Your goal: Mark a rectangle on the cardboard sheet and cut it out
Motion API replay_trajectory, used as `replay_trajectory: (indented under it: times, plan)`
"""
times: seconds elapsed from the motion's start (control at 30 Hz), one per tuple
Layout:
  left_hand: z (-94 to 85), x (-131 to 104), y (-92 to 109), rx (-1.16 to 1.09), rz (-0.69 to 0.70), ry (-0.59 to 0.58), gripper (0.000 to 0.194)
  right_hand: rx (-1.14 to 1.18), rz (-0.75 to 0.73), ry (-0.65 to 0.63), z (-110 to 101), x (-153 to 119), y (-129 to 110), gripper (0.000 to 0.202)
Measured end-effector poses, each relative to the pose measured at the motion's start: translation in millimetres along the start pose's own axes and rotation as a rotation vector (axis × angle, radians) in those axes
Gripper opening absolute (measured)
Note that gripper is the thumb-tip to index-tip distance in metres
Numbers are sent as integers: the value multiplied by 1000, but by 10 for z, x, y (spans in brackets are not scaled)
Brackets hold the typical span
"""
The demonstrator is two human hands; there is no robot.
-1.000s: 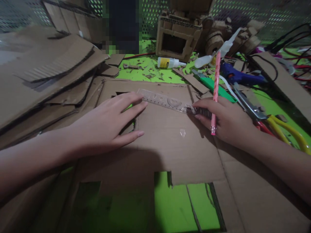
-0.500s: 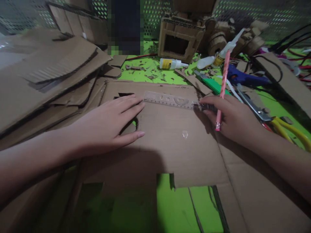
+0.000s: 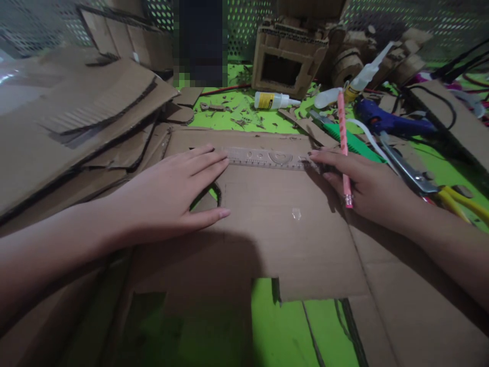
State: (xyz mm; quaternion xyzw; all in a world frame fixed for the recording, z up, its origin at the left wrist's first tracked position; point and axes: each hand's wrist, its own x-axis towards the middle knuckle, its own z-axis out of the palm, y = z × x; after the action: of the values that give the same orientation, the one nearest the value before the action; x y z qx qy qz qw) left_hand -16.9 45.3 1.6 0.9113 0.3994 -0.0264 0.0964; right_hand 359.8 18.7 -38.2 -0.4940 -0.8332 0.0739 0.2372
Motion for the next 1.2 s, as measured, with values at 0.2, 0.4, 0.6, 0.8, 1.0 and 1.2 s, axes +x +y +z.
replay_trajectory:
  times: [0.2, 0.4, 0.6, 0.8, 1.0, 1.2]
  plan:
    - [12, 22, -23, 60, -14, -8, 106, -26, -60, -55, -1, 14, 9, 46]
    - [30, 21, -28, 69, -24, -3, 105, -25, -37, -59, -12, 17, -36, 45]
    - [15, -5, -26, 50, 29, 88, 101, -5, -53, -29, -17, -5, -24, 44]
    - [24, 7, -14, 64, 7, 68, 98, -34, -78, -45, -20, 14, 2, 52]
    - [35, 10, -13, 62, -25, 44, 101, -24, -87, -14, 9, 13, 15, 48]
    - [49, 5, -8, 87, -45, 53, 100, -18, -70, 140, -86, 19, -102, 25]
